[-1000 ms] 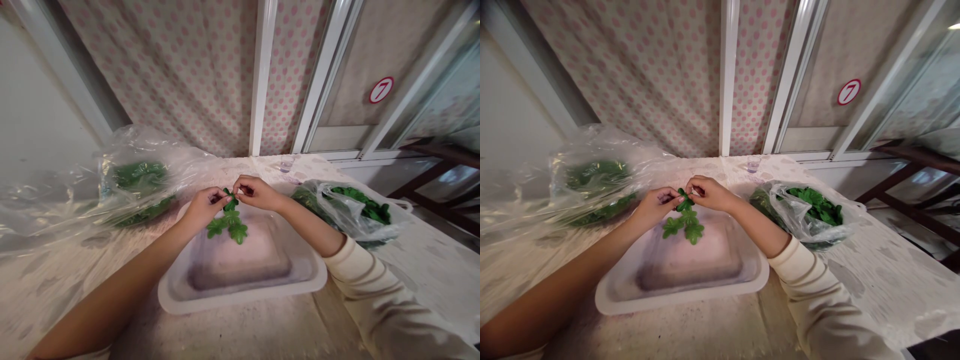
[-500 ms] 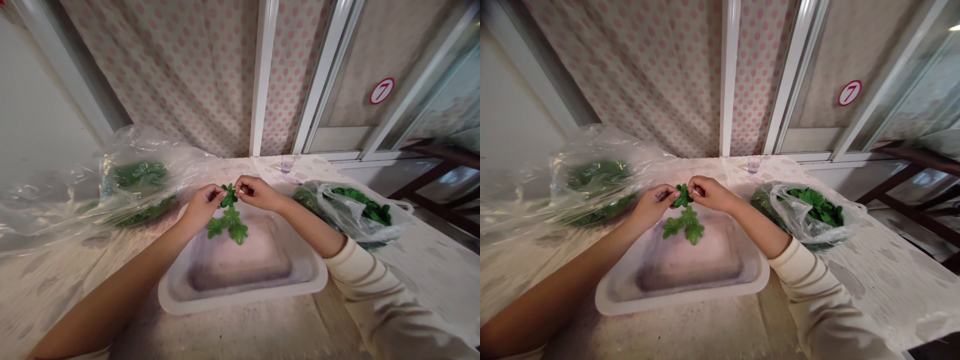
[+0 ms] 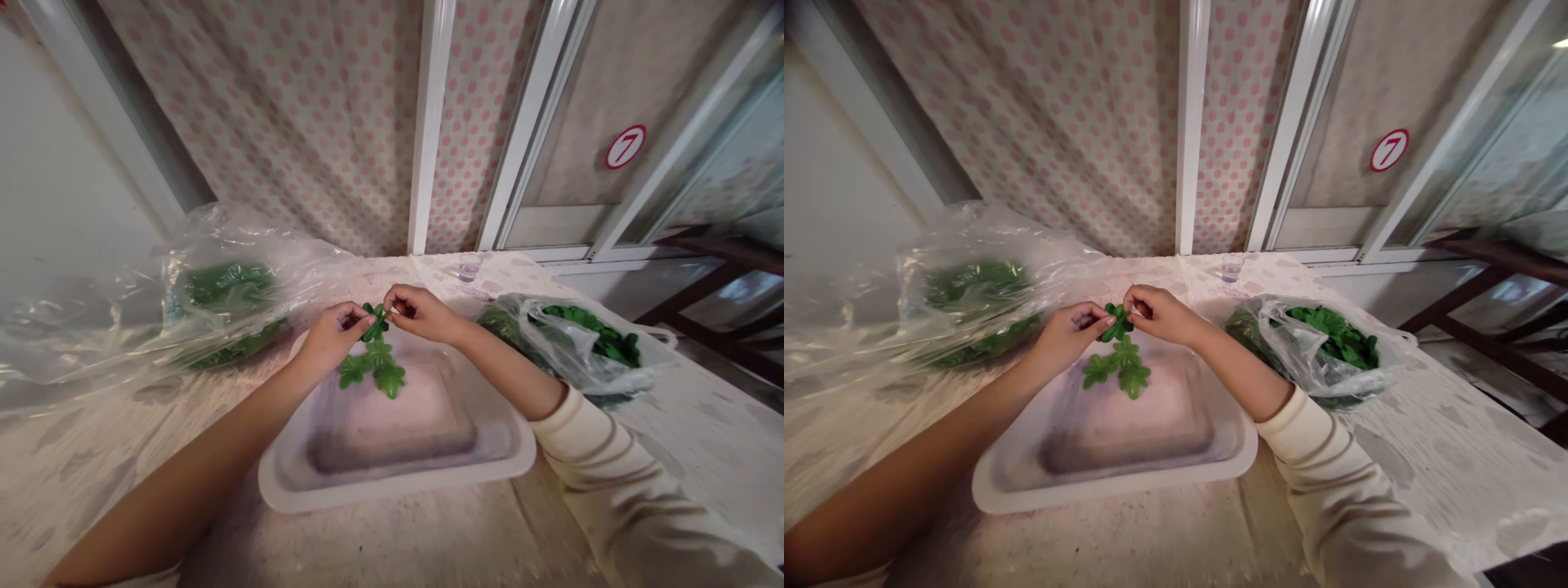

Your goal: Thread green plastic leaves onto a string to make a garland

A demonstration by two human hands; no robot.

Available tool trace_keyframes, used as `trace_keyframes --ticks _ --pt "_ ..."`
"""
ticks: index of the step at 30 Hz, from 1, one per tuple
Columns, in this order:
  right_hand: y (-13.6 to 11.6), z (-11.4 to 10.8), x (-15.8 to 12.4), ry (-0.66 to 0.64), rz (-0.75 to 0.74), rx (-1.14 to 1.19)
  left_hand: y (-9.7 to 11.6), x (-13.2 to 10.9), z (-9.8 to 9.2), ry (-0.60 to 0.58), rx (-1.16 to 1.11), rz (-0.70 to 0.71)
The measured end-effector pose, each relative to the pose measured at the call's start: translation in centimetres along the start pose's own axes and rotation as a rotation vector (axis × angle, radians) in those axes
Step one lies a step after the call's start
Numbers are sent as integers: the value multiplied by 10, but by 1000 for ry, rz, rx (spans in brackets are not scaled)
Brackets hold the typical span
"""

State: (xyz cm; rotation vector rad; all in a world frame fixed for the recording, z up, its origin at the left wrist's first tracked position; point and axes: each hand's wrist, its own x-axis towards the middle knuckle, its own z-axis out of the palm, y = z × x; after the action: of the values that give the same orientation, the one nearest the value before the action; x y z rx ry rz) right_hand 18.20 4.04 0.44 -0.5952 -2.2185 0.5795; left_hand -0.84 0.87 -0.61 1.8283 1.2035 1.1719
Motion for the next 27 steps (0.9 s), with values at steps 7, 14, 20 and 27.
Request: trace_keyframes --ticks 7,14,20,27 --pt "-1 -1 0 -2 -5 -17 7 -1 -1 18 -18 -27" --pt "-4 -2 0 -15 -38 -32 9 1 -1 94 -12 -33" --pt "-4 -1 0 -76 -21 -7 6 1 -2 145 -11 -18" --pt "-4 -1 0 -207 29 33 8 1 -3 173 -52 -14"
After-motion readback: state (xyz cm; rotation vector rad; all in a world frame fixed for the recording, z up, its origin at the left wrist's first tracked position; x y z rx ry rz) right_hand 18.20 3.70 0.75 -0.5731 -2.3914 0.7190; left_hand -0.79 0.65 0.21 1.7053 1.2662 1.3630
